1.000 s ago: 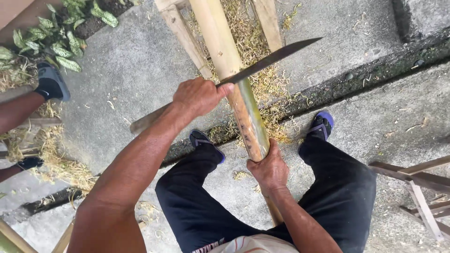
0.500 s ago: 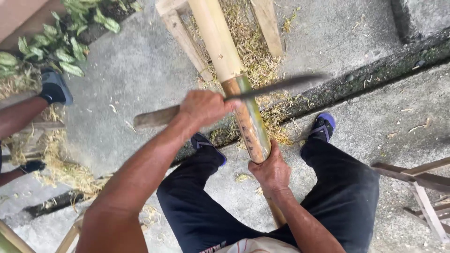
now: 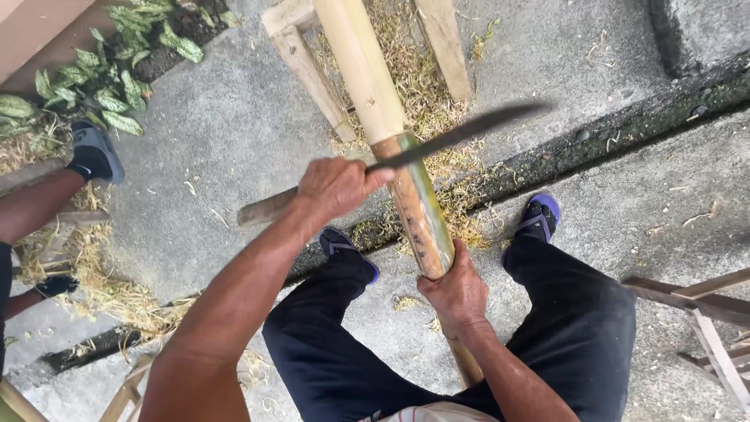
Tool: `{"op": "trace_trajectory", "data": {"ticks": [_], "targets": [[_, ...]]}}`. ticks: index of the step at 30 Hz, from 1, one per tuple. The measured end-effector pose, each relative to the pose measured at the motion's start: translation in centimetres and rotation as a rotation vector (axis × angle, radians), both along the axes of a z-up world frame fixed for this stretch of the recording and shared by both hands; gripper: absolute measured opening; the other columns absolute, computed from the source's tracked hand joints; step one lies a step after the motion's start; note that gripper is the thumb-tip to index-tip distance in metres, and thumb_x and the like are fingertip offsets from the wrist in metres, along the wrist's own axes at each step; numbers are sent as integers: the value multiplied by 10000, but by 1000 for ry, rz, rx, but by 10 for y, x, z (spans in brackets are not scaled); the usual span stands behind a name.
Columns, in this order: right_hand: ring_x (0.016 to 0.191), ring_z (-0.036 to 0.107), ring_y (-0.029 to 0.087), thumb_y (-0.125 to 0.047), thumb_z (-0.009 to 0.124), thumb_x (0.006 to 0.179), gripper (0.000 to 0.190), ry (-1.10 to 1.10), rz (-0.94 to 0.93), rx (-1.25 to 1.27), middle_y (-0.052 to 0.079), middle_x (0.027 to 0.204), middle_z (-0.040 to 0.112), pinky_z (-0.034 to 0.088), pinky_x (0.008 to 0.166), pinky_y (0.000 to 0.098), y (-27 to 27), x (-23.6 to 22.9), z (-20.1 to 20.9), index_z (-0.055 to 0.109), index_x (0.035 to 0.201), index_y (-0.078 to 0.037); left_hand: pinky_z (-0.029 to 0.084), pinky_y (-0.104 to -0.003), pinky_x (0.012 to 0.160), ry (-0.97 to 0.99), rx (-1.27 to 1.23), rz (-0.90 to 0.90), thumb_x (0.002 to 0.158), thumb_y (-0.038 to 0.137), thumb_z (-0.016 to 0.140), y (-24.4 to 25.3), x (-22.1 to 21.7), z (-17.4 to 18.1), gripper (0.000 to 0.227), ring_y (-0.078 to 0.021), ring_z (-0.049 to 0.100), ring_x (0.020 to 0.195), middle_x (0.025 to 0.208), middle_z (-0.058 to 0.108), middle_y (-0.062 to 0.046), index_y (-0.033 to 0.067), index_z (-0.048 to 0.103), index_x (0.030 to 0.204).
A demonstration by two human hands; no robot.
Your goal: The recorder is using a machete to shave and shape a long piece of bamboo supported on a wooden stand.
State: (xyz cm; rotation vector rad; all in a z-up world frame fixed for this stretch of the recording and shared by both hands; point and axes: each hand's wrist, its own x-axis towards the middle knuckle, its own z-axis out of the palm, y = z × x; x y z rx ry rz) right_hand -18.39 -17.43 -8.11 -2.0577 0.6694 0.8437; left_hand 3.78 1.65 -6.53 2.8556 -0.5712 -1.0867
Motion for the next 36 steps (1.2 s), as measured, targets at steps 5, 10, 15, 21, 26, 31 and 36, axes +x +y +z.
{"op": "trace_trajectory", "data": {"ticks": [5,10,15,21,26,31,36], "targets": [[923,746,367,-356,731,704,1008,-20,32,-20,246,1104,701,599,870,429,0,-9,-12,243,1528,-44,451,-349,425,0,-6,89,919,791,94,6,8,0,877,-130,504,406,476,452,15,140,622,663],[936,747,373,-349,727,702,995,-20,27,-9,248,1117,698,597,896,430,-2,-4,-7,253,1526,-56,464,-336,362,-9,17,-43,904,792,102,18,10,-3,861,-114,490,401,503,450,18,146,636,709],[1000,737,352,-372,692,719,1003,90,31,-8,222,1150,702,584,941,403,-5,-1,0,222,1559,-89,406,-377,382,-176,-42,259,950,766,95,35,31,-7,860,-155,435,435,538,445,11,136,658,790],[1209,635,312,-176,937,497,1197,46,-260,783,194,1282,649,506,1032,449,-34,-10,-75,280,1493,-79,506,-438,518,-139,-87,242,964,743,173,18,-4,-20,813,-206,586,511,549,556,-44,125,678,808],[1134,701,334,-115,936,451,1212,262,-293,745,178,1246,694,550,1006,444,-33,5,-58,336,1504,-97,544,-529,717,-70,-171,296,972,748,239,10,-19,-12,830,-335,693,686,639,664,-152,78,709,834],[1078,741,325,-144,854,564,1047,182,-200,509,203,1203,724,581,996,379,-18,16,-9,355,1482,-82,543,-564,767,19,-180,385,952,753,275,16,-43,0,822,-394,716,768,694,701,-201,70,724,870],[949,726,367,-372,851,644,1046,108,-1,-65,223,1216,641,602,835,445,4,16,8,305,1503,-134,579,-516,688,18,-115,206,928,777,261,16,-58,7,831,-346,725,663,639,695,-162,77,702,852]]}}
